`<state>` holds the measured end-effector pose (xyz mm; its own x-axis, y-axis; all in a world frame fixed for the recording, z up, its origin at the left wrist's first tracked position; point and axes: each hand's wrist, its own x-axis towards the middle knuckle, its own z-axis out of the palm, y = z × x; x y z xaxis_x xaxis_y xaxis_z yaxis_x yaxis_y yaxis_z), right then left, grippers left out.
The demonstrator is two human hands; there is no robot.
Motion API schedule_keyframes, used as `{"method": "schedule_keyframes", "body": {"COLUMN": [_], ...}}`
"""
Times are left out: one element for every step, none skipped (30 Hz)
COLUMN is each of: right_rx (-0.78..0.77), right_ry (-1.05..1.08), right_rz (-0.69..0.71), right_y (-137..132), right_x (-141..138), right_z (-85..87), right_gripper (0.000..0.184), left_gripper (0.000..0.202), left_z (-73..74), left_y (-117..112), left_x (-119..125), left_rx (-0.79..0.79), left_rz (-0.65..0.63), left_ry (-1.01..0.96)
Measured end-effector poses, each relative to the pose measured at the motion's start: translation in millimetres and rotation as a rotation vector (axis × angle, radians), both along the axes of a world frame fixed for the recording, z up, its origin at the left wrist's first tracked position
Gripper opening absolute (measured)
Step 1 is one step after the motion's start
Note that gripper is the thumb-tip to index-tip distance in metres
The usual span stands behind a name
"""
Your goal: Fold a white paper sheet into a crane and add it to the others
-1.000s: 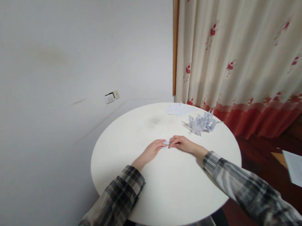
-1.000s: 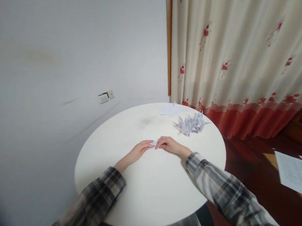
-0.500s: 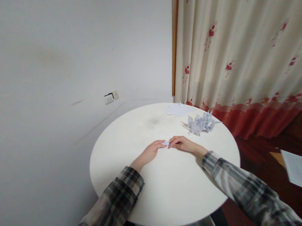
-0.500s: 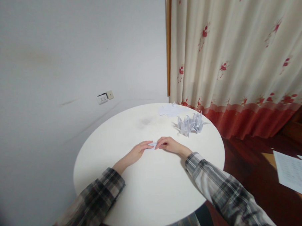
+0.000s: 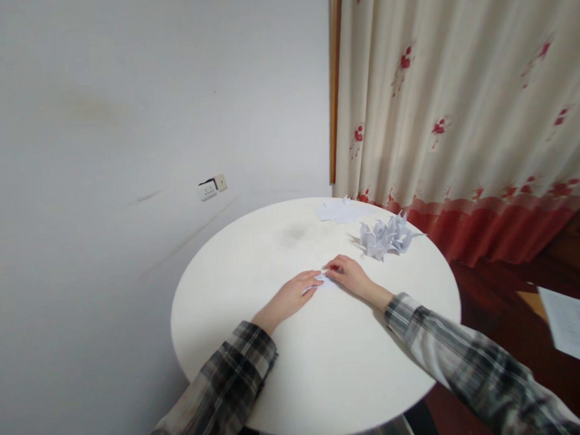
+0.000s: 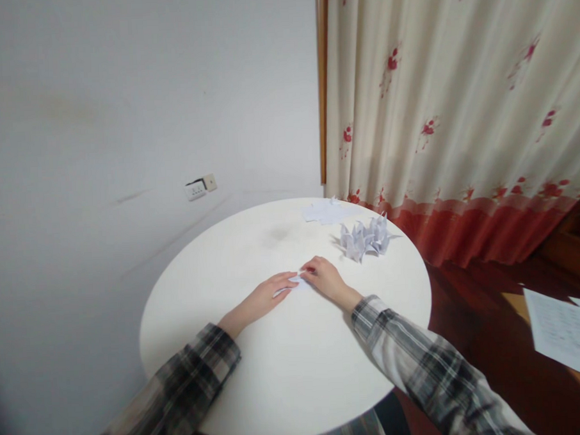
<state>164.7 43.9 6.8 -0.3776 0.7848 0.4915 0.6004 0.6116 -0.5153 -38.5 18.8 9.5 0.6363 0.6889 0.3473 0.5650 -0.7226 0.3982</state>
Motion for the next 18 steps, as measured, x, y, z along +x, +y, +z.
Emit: {"method": "schedule_keyframes", "body": {"right_rx": [-0.004, -0.01, -0.016, -0.022, -0.028, -0.033, -0.036, -0.038, -0.038, -0.034, -0.028, -0.019, -0.009, 0.002, 0.014, 0.027, 0.04, 0.051], "right_ry": [-0.015, -0.025, -0.031, -0.036, -0.039, -0.041, -0.043, -0.042, -0.038, -0.035, -0.032, -0.029, -0.026, -0.025, -0.025, -0.024, -0.024, -0.027], "right_rz": [-0.001, -0.003, -0.003, -0.001, 0.003, 0.007, 0.011, 0.013, 0.012, 0.01, 0.007, 0.004, 0.002, 0.0, 0.0, -0.001, -0.001, -0.002], "right_y": [0.3, 0.4, 0.4, 0.1, -0.3, -0.8, -1.4, -2.0, -2.5, -2.9, -3.3, -3.6, -4.0, -4.4, -4.9, -5.5, -6.1, -6.7], "right_x": [-0.1, -0.2, -0.4, -0.6, -0.8, -1.1, -1.3, -1.5, -1.7, -1.9, -2.0, -2.1, -2.2, -2.2, -2.3, -2.5, -2.7, -3.0], "right_z": [-1.2, -1.9, -2.1, -1.9, -1.2, -0.3, 0.6, 1.4, 2.0, 2.4, 2.6, 2.7, 2.8, 2.9, 3.2, 3.6, 4.0, 4.4], "right_gripper": [0.015, 0.014, 0.014, 0.013, 0.012, 0.012, 0.011, 0.01, 0.01, 0.01, 0.009, 0.01, 0.01, 0.01, 0.01, 0.01, 0.01, 0.008], "left_gripper": [0.026, 0.026, 0.026, 0.026, 0.026, 0.026, 0.026, 0.026, 0.025, 0.025, 0.024, 0.024, 0.024, 0.025, 0.025, 0.025, 0.025, 0.026], "left_z": [-0.4, -1.0, -1.7, -2.4, -3.2, -3.9, -4.5, -4.9, -4.9, -4.7, -4.2, -3.6, -2.9, -2.3, -1.9, -1.7, -1.7, -1.9], "left_y": [0.4, 0.9, 1.5, 2.1, 2.7, 3.2, 3.6, 3.8, 3.7, 3.4, 2.9, 2.3, 1.7, 1.1, 0.7, 0.5, 0.4, 0.5], "left_x": [-0.2, -0.5, -0.7, -0.8, -0.8, -0.8, -0.6, -0.3, 0.1, 0.5, 0.9, 1.3, 1.7, 2.0, 2.3, 2.4, 2.6, 2.7], "left_rx": [0.001, 0.002, 0.005, 0.009, 0.016, 0.025, 0.038, 0.054, 0.075, 0.1, 0.125, 0.149, 0.168, 0.181, 0.188, 0.19, 0.191, 0.191], "left_rz": [0.002, 0.003, 0.004, 0.003, 0.002, 0.002, 0.006, 0.015, 0.028, 0.044, 0.059, 0.07, 0.078, 0.081, 0.081, 0.079, 0.076, 0.072], "left_ry": [0.006, 0.01, 0.012, 0.014, 0.014, 0.015, 0.018, 0.025, 0.038, 0.055, 0.075, 0.094, 0.107, 0.116, 0.118, 0.118, 0.118, 0.118]}}
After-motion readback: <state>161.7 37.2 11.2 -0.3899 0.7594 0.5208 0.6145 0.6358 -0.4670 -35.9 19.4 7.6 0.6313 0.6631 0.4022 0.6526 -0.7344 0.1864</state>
